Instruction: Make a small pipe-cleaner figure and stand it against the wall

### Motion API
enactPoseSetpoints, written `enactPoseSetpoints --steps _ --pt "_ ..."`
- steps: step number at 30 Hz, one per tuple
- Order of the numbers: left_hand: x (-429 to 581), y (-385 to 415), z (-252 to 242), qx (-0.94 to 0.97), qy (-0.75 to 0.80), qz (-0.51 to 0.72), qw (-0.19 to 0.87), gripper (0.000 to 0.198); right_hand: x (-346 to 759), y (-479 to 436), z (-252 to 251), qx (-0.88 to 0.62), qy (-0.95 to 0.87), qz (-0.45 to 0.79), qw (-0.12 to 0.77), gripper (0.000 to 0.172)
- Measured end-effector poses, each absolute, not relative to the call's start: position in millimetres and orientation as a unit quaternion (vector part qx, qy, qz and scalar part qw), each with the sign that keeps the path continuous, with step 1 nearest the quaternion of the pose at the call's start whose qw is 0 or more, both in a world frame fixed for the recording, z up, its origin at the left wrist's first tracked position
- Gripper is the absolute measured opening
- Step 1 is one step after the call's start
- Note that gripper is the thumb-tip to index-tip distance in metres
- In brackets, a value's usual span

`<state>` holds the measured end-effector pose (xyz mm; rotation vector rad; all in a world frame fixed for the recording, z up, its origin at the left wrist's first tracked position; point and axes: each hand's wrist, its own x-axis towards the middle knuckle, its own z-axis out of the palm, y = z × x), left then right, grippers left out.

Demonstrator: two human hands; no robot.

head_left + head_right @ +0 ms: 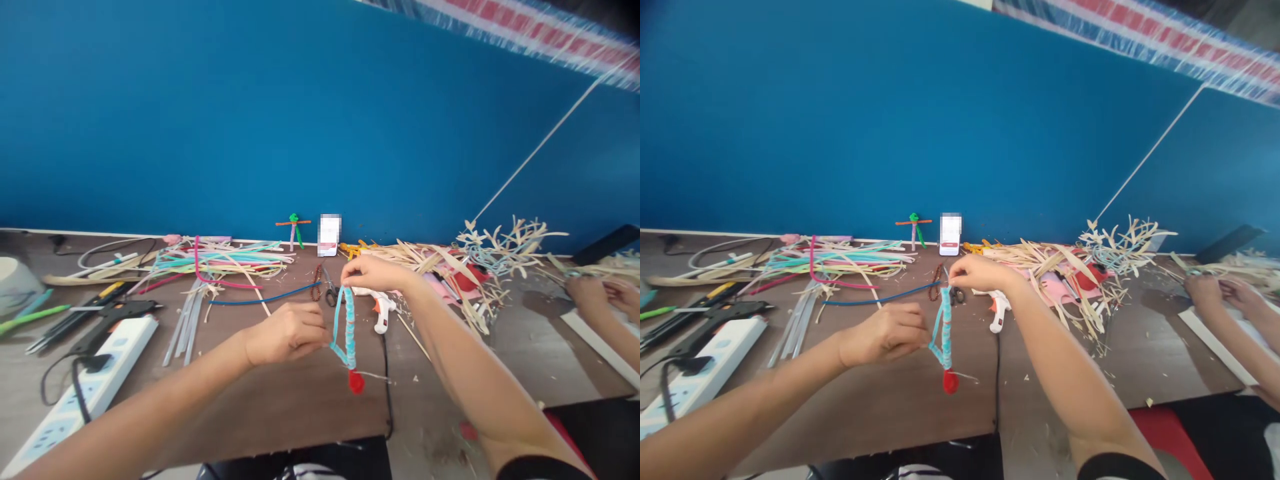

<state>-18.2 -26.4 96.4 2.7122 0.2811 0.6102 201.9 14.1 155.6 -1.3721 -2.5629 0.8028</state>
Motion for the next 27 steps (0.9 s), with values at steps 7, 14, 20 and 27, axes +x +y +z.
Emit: enactPoseSetpoints --steps 7,14,20,27 --pt "-12.4 -18.7 77.4 0.762 0.374 0.381 0.366 0.018 191.8 -3.7 87.1 -0.421 -0.816 0.377 0.122 0.026" --pt "0.2 -13.5 74.1 0.601 0.308 0.344 0.652 0.021 166.1 -27.7 63.1 -0.476 -0.797 0.213 0.306 0.054" --pt "-0.1 -20.0 78.8 0.517 0.267 0.323 0.746 0.021 164.5 -28.8 65.0 -0.423 -0.697 0.391 0.426 0.024" --pt "-0.9 -20.6 76.6 0.426 0.257 0.330 0.802 0.018 156.2 -37.2 64.9 -0.506 -0.619 0.372 0.471 0.020"
